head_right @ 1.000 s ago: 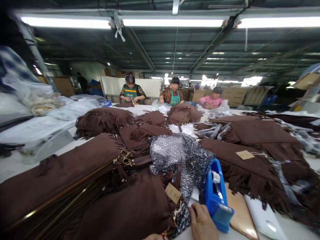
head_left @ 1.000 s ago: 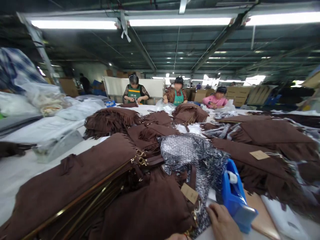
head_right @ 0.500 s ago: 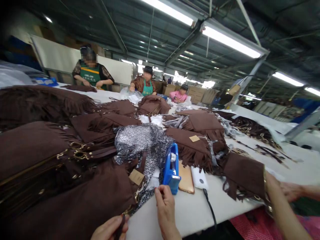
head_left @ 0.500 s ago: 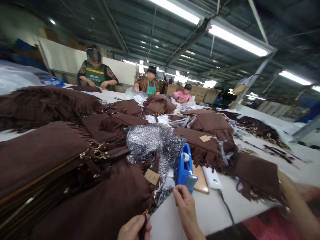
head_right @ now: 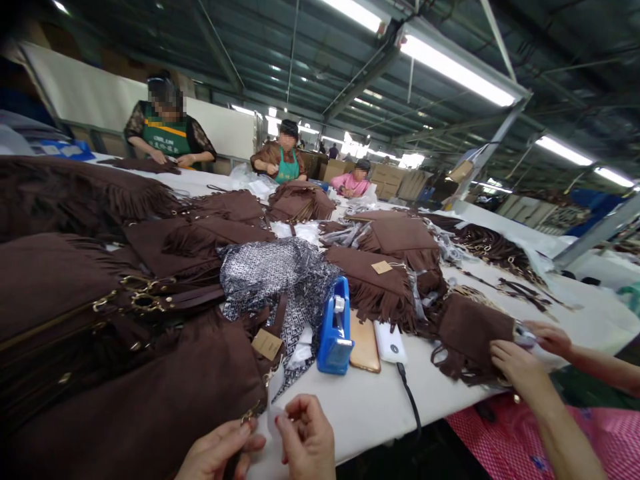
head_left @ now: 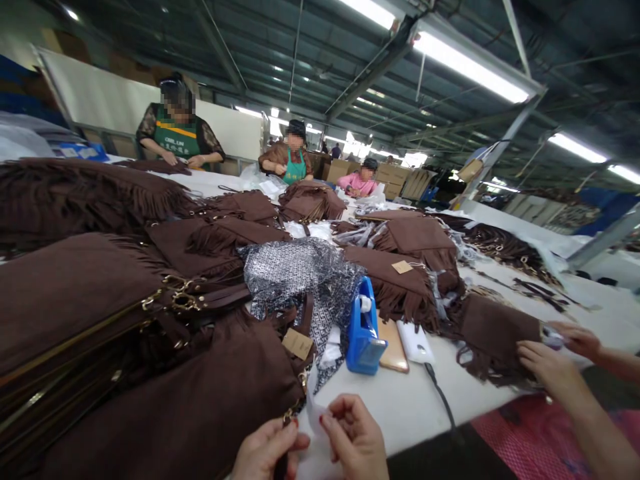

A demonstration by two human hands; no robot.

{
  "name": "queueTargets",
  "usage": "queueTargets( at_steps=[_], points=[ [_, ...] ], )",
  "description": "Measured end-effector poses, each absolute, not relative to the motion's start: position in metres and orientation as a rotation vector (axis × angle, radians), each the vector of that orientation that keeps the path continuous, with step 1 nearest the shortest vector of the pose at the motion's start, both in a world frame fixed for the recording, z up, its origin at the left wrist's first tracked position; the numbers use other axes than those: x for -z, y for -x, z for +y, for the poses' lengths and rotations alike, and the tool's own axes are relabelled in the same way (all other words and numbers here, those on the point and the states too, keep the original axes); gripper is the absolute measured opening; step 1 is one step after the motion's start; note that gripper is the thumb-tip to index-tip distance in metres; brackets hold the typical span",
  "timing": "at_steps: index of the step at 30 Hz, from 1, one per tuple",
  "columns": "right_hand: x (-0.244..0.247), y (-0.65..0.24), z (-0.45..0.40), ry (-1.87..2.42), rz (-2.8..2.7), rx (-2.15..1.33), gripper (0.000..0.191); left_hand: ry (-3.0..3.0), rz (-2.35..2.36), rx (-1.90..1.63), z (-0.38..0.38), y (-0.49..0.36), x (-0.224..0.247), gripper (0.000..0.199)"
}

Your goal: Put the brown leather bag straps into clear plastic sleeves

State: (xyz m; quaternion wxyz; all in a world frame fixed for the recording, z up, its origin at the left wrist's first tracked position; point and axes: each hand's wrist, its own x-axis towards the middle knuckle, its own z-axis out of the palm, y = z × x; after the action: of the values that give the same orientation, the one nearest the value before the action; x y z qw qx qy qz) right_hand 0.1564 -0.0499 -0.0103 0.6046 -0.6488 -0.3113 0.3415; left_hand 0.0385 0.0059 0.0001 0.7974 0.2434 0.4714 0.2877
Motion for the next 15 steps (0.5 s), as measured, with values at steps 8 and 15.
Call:
queueTargets(
  at_steps=[8,15],
  points=[
    [0.032,-0.149,-0.061,1.615,-1.514,0.035,0.018,-0.65,0.972,-0.524,0.008,-0.042,0.006,0.054],
    [0.033,-0.167,-0.065,1.644,-1.746,0.454,0.023,-0.664,1.046,-0.576,0.006,-0.047,0.002,0.049]
  ],
)
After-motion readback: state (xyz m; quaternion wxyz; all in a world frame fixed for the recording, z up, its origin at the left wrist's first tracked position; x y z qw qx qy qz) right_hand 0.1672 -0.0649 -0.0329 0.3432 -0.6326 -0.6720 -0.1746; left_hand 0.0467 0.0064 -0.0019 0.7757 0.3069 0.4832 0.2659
